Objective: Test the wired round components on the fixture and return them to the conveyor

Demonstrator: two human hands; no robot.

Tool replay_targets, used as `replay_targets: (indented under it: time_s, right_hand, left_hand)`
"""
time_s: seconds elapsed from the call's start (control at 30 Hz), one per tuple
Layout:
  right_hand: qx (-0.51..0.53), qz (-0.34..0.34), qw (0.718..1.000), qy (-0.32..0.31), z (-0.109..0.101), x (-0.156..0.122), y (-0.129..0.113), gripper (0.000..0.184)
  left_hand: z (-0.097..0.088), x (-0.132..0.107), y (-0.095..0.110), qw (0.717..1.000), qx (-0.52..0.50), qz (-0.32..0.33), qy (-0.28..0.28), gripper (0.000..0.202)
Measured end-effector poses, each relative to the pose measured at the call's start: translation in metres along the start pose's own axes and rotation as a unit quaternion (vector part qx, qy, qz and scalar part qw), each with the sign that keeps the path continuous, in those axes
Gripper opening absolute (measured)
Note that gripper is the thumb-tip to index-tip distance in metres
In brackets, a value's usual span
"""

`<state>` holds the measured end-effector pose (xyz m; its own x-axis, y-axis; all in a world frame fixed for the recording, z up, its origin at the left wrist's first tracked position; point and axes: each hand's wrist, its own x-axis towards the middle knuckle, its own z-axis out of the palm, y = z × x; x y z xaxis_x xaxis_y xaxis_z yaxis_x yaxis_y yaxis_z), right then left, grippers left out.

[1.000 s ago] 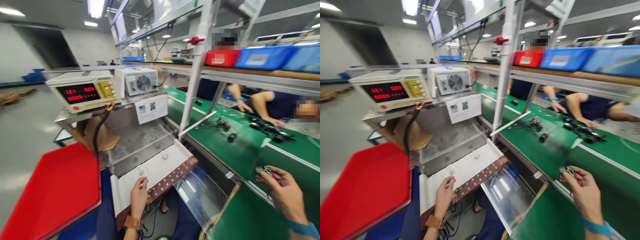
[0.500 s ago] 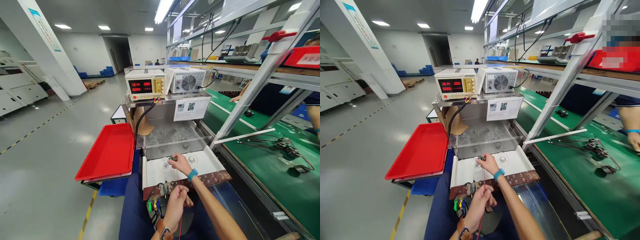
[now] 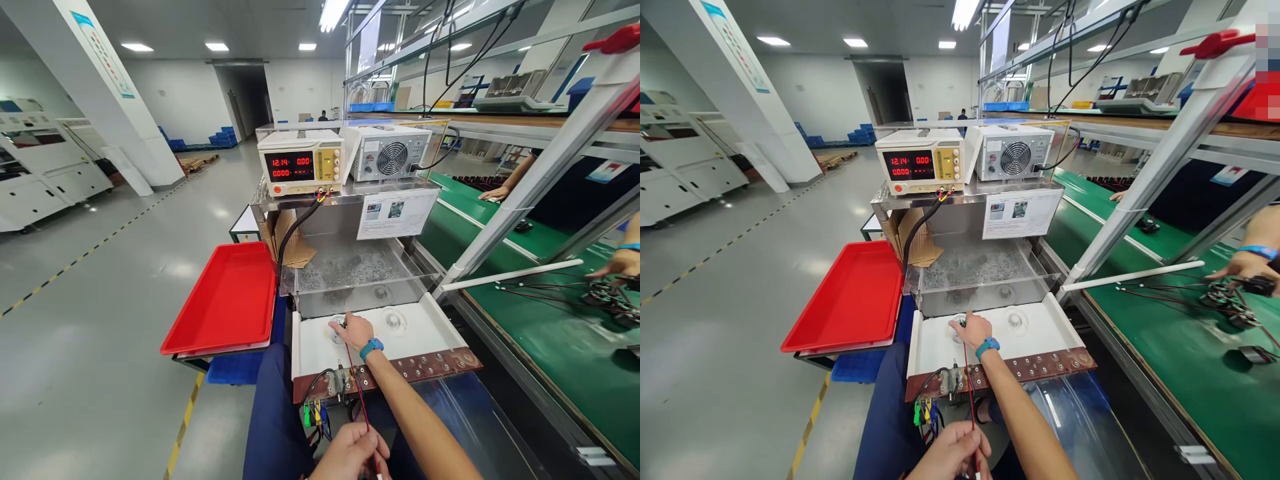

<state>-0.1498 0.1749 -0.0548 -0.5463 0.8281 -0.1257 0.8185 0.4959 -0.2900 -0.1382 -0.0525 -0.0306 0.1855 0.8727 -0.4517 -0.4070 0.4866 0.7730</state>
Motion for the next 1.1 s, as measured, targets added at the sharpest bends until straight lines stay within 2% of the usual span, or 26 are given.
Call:
replay_targets:
  time_s: [0.07, 0.17, 0.33, 0.47, 0.63, 0.87, 1.0, 1.1]
  right_hand:
    - [0.018, 0.016, 1.000, -0.006, -0.002, 0.001, 0.005, 0.054]
    - [0.053, -0.002, 0.999, -0.004, 0.001, 0.002, 0.013, 0.034]
    - [0.095, -0.119, 0.987, -0.042, 0.012, 0.002, 0.018, 0.042]
    - [0.075, -0.106, 0.990, -0.050, 0.013, 0.002, 0.014, 0.037]
    - [0.050, -0.082, 0.994, -0.054, 0.010, 0.005, 0.009, 0.031]
    - [0.042, -0.097, 0.994, -0.043, 0.013, 0.007, 0.012, 0.031]
    - [0.034, -0.101, 0.994, -0.037, 0.012, 0.008, 0.011, 0.028]
    - [0.035, -0.083, 0.995, -0.042, 0.009, 0.008, 0.008, 0.032]
  left_hand:
    - [0.005, 0.002, 0.011, 1.000, 0.008, 0.000, -0.004, 0.063]
    - [0.005, 0.001, 0.035, 0.999, -0.006, 0.028, 0.030, 0.059]
    - [-0.013, 0.003, 0.072, 0.986, -0.041, 0.107, 0.122, 0.051]
    - [-0.028, 0.011, 0.088, 0.976, -0.037, 0.144, 0.161, 0.047]
    - [-0.035, 0.023, 0.095, 0.971, -0.009, 0.162, 0.175, 0.045]
    - [-0.040, 0.041, 0.095, 0.956, 0.004, 0.174, 0.236, 0.044]
    - [-0.042, 0.043, 0.090, 0.955, -0.007, 0.174, 0.241, 0.044]
    - [-0.041, 0.041, 0.087, 0.956, -0.008, 0.177, 0.236, 0.044]
